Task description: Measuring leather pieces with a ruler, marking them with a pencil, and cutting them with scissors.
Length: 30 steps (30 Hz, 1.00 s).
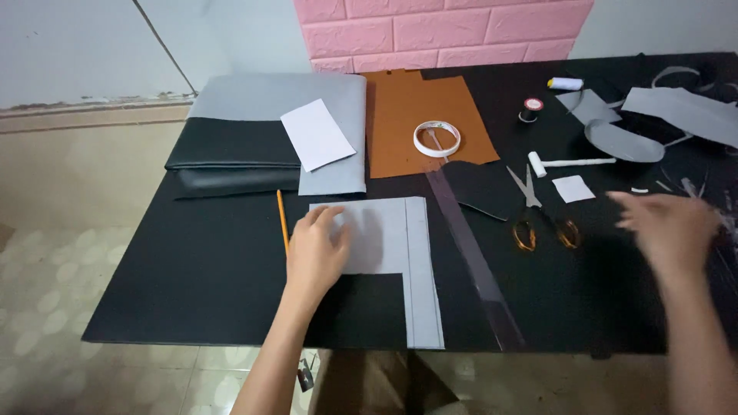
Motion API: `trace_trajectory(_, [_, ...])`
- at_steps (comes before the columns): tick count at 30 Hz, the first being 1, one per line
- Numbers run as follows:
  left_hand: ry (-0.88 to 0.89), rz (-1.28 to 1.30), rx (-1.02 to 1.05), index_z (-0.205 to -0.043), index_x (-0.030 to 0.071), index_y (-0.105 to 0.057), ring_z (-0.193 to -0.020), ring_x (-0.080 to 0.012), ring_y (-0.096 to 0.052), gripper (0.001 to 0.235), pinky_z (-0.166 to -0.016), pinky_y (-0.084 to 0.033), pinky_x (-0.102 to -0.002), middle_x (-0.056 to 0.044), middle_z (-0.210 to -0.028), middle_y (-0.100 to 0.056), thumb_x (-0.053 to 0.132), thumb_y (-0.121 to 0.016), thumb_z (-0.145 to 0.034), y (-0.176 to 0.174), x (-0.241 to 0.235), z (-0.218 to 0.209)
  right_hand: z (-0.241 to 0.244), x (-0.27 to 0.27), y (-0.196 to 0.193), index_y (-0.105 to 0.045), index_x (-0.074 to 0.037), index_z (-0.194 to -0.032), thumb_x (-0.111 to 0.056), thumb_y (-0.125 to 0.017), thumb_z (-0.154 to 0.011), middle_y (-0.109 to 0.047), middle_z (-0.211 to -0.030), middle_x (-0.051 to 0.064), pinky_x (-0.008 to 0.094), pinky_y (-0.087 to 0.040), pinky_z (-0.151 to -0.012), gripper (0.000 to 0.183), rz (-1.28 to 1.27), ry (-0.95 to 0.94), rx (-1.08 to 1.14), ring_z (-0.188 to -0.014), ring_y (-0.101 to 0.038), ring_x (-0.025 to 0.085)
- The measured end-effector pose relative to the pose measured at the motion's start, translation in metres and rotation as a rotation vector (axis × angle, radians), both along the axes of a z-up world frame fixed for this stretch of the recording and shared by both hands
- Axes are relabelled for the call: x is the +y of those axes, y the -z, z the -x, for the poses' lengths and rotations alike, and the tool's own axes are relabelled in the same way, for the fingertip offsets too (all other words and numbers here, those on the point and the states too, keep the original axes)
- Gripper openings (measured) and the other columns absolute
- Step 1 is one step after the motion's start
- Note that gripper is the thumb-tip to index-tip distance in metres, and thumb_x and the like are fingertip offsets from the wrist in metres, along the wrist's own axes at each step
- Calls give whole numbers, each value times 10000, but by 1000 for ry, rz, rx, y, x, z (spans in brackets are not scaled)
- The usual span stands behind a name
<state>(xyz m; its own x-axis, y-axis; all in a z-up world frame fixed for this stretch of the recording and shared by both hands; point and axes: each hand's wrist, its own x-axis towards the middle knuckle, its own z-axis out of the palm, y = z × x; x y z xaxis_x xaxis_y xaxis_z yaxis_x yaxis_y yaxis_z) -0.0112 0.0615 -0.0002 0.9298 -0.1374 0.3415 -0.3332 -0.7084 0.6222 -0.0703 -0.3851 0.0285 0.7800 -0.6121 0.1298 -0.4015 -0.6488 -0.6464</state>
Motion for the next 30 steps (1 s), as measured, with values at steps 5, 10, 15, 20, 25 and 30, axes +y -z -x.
trace_trajectory(5, [-199, -260, 147, -1431, 145, -581, -1285, -454, -507, 571, -985, -462, -577, -211, -1427, -563, 408, -634, -927, 6, 3, -9, -24, -106, 51, -704, -43, -1385, -171, -528, -1148, -509, -1600, 235, 612, -312, -1102, 321, 501, -52, 30, -1426, -411, 471])
trace_trajectory(10, [-249, -395, 256, -1496, 30, -408, -1265, -453, -484, 1061, -1045, -396, -510, -291, -1348, -548, 676, -819, -762, 12, 2, -27, -14, -51, 24, -692, -123, -1343, -177, -640, -1047, -590, -1434, 195, 579, -336, -1118, 305, 436, -17, 125, -1348, -503, 369])
trace_trajectory(15, [-256, -257, 569, -1250, 33, -538, -1131, -346, -615, 836, -873, -549, -447, -165, -1225, -652, 535, -918, -698, -25, -7, -30, -10, 44, -39, -730, -119, -1270, -386, -666, -1001, -770, -1116, 145, 399, -571, -904, 385, 199, -228, 253, -1020, -723, 273])
trace_trajectory(20, [-189, -70, 618, -1131, 51, -742, -979, -296, -701, 347, -755, -560, -390, -118, -1061, -745, 221, -751, -829, -34, -15, -25, -28, 48, -27, -692, 7, -566, -450, -742, -892, -691, -1395, -1, 399, -570, -879, 564, 197, -385, 654, -581, -723, 188])
trace_trajectory(25, [-28, 254, 408, -1295, 128, -669, -1113, -192, -610, 455, -919, -484, -379, -50, -1199, -688, 185, -737, -849, -36, 7, -23, -40, 43, -20, -357, -167, -1582, -506, -692, -889, -702, -1340, 103, 550, -429, -1118, 841, 344, -349, 879, -1364, -562, 324])
trace_trajectory(30, [-16, 608, 292, -926, 77, -728, -932, -181, -567, 197, -799, -421, -338, -41, -977, -663, 216, -805, -810, -45, 17, -28, -28, 59, -39, -552, -107, -1458, -375, -764, -883, -700, -1341, 152, 430, -618, -929, 669, 263, -283, 767, -1140, -736, 310])
